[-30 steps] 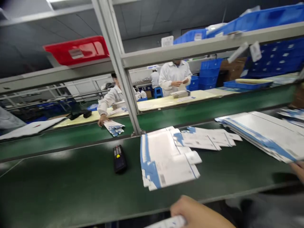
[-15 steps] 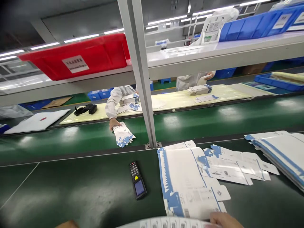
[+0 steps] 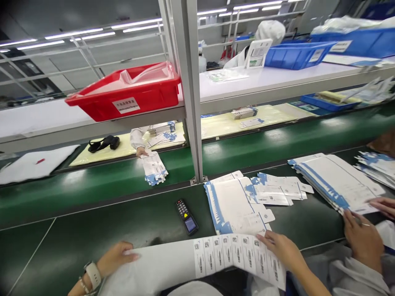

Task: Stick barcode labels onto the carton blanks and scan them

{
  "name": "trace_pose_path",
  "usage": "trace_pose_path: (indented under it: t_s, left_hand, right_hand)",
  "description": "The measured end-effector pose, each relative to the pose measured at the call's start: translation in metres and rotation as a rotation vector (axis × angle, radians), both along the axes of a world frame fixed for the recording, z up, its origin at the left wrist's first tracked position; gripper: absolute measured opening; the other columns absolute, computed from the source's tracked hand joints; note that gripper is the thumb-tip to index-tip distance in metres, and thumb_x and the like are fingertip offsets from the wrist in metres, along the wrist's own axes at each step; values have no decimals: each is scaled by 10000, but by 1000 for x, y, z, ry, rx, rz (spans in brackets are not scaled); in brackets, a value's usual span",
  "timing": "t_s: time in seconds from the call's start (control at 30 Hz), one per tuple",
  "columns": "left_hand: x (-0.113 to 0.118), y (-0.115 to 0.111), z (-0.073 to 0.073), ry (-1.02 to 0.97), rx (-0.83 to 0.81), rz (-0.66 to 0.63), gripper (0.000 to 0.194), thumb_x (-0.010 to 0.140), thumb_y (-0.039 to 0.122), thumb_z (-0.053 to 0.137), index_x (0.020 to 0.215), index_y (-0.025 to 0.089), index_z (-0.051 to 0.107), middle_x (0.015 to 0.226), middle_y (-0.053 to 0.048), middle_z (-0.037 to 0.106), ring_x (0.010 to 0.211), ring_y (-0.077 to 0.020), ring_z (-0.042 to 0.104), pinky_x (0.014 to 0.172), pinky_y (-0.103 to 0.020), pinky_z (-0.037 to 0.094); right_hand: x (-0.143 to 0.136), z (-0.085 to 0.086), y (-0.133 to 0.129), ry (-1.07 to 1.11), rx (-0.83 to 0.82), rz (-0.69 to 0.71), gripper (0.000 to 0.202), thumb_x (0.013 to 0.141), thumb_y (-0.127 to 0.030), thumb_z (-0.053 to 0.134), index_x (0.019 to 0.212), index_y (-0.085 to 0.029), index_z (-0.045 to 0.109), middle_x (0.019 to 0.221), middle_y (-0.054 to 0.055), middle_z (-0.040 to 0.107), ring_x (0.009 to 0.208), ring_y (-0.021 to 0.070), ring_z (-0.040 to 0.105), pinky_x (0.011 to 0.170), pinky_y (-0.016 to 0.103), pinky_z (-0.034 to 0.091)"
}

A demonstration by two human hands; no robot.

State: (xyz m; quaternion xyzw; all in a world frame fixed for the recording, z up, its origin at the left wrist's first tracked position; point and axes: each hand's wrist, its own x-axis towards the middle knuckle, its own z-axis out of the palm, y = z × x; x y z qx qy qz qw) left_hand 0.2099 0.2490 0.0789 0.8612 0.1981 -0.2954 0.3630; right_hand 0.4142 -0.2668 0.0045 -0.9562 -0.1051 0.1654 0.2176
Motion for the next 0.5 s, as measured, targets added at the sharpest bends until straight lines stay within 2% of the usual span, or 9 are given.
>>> trace_pose_path:
  t_s: [0.07,0.17,0.27,0.33,0.4,0.43,0.5]
  left_hand:
    - [0,18,-2,-40,35,16,525,625,694,449,512,198,323,539,32,280,584,-129,319,556,-268,213]
    - [-1,39,-14,-109,96,72,572,583,745,450,490,197,310,517,39,268,568,-124,316,563,-273,218]
    - [-7,50,-32,-172,131,176,603,548,773,454,453,203,282,472,44,243,529,-130,350,568,-285,254]
    - [-7,60,-39,-227,129,275,592,542,772,471,444,203,342,462,29,325,555,-164,436,597,-302,317]
    - [1,79,-36,-310,119,406,563,603,749,455,551,190,497,598,-19,515,722,-221,538,689,-322,383]
    - [11,92,-31,-361,112,477,560,660,722,431,685,178,564,757,-48,587,854,-238,550,758,-330,399]
    - [40,123,-15,-451,90,612,554,800,622,336,990,150,554,1068,-96,566,1035,-233,507,854,-370,403]
  right_hand:
    - [0,7,7,91,24,18,434,747,-599,437,558,-215,512,538,57,572,517,236,569,483,286,336]
    - [-2,15,19,60,17,-21,435,751,-606,422,544,-229,487,524,59,558,510,242,561,491,301,344]
    - [-9,11,34,12,2,-47,442,769,-596,386,522,-235,443,466,42,524,475,234,544,492,305,349]
    - [-15,4,44,-9,3,-58,432,777,-582,371,535,-235,458,474,44,546,490,239,559,497,304,356]
    - [-19,-3,53,-40,-2,-66,420,770,-573,368,542,-238,479,487,45,565,506,247,574,495,302,360]
    - [-20,-6,56,-64,-10,-71,419,761,-574,373,535,-240,484,486,44,568,508,251,579,490,300,360]
    - [-20,-9,62,-159,-44,-113,428,729,-593,392,503,-240,482,474,42,562,500,251,581,476,295,361]
